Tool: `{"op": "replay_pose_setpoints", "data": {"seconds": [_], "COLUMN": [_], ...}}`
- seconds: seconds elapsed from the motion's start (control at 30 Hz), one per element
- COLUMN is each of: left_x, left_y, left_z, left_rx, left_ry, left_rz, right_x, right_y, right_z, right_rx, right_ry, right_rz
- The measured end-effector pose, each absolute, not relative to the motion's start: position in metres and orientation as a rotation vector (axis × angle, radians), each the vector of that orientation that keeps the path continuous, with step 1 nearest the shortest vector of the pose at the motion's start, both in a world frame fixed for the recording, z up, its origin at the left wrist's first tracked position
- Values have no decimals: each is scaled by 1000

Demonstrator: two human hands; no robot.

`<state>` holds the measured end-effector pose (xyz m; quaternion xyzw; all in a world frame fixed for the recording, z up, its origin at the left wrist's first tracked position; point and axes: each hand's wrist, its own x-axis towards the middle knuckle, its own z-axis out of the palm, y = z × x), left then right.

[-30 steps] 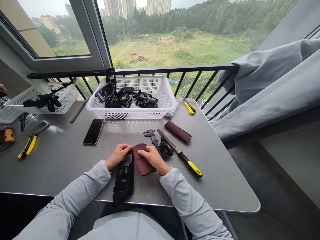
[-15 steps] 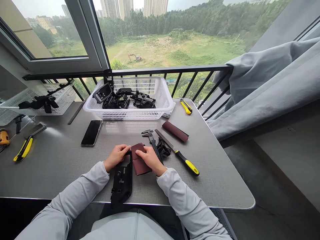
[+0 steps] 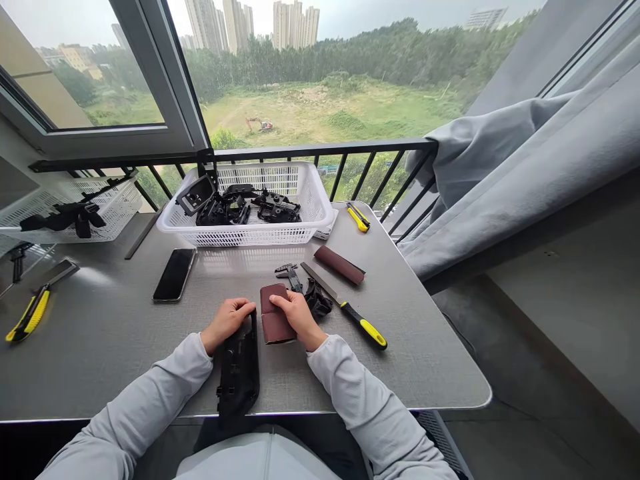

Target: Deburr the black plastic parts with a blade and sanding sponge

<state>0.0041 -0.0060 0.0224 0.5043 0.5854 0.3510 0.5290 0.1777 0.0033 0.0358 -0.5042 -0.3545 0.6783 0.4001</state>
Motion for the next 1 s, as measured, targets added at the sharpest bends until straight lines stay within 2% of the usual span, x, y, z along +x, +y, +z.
{"op": "replay_pose_setpoints", "data": {"seconds": [0.73, 1.0], "left_x": [-5, -8], "left_y": [-5, -11], "left_z": [33, 45], "left_rx": [834, 877], "left_ry": [1104, 1004], "left_rz": [720, 308], "right_x": [190, 211], "right_y": [9, 17], "right_z": [48, 52], "right_rx": [-1227, -1223], "right_ry": [-876, -1080], "right_rz": [1821, 1993]}}
